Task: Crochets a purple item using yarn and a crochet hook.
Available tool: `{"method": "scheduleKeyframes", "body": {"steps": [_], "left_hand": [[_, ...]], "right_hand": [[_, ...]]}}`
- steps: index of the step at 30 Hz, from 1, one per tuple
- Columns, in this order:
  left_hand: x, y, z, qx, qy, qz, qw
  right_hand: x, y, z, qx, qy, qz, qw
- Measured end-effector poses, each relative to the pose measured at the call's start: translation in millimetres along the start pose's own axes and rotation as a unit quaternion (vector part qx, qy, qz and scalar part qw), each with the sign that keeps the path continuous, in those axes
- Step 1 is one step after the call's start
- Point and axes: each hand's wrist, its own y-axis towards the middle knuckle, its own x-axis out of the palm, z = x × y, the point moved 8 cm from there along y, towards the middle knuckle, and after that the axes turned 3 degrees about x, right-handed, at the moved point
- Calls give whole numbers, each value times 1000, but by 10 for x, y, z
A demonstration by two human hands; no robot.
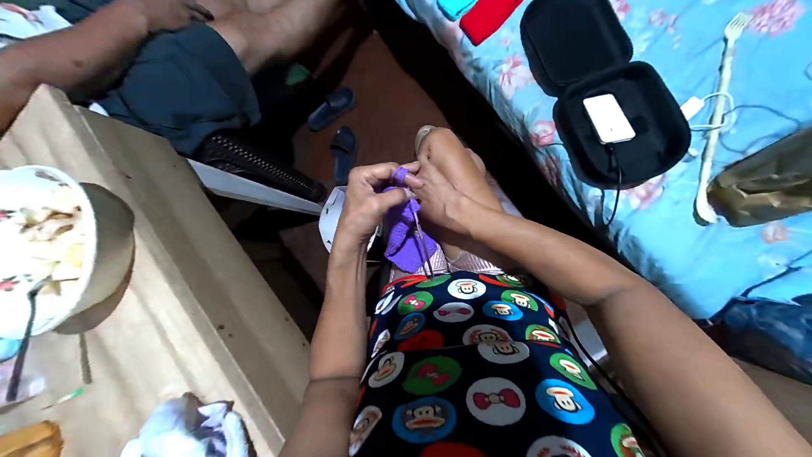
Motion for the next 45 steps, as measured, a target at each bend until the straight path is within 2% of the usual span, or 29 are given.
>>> {"method": "scheduleKeyframes", "body": {"steps": [2,4,6,8,10,11,13,15,18,20,21,23,24,25,26,27,28,29,30,31,32,33,34,36,38,40,43,45], "left_hand": [[64,-19,31,14,15,-15,1000],[184,-45,84,31,57,-37,997],[303,-63,160,49,81,-59,994],[378,-77,231,54,71,-68,994],[384,-104,322,58,52,-50,996],[376,-149,393,59,45,-35,997],[350,-285,523,60,35,-5,998],[251,-315,533,65,15,23,998],[50,-143,390,70,-37,39,996],[39,-104,333,65,-49,44,996],[54,-106,323,59,-48,53,996],[78,-151,326,35,-35,85,995],[62,-171,325,27,-32,101,994],[35,-182,327,23,-34,110,993],[7,-189,333,24,-41,115,992],[-18,-193,338,27,-54,117,991],[-37,-200,350,31,-65,117,990],[-48,-205,367,36,-70,116,990],[-58,-206,374,35,-70,120,990],[-63,-206,373,33,-71,125,989],[-60,-210,359,29,-72,130,989],[-52,-216,336,23,-73,137,988],[-36,-222,312,19,-76,143,987],[-2,-228,282,19,-94,153,984],[4,-241,278,20,-121,171,978],[-14,-283,295,14,-139,194,971],[-119,-273,271,4,-159,236,959],[-196,-262,238,-8,-175,246,953]], "right_hand": [[28,1,9,2,5,0,1000],[-18,-62,60,3,118,84,989],[-85,-150,107,7,206,150,967],[-140,-278,132,9,258,171,951],[-238,-480,203,20,356,210,910],[-303,-479,244,-1,342,226,912],[-275,-384,307,-56,202,263,942],[-287,-419,350,-36,74,200,976],[-459,-682,355,73,-40,99,992],[-589,-862,354,111,-12,0,994],[-659,-927,346,97,42,-47,993],[-777,-967,326,-2,198,-90,976],[-815,-940,327,-71,314,-68,944],[-850,-897,340,-141,467,-44,872],[-887,-851,381,-186,609,-19,771],[-930,-793,461,-203,700,28,683],[-973,-733,567,-195,744,98,632],[-1022,-689,682,-169,745,182,620],[-1081,-673,775,-139,694,274,651],[-1156,-685,820,-105,585,360,720],[-1221,-702,801,-72,440,428,786],[-1275,-720,725,-56,294,476,827],[-1301,-727,637,-46,180,500,846],[-1310,-721,531,-36,76,505,859],[-1277,-751,510,-27,77,482,872],[-1171,-805,502,-1,94,419,903],[-960,-869,456,88,63,263,959],[-805,-891,361,152,39,89,984]]}}
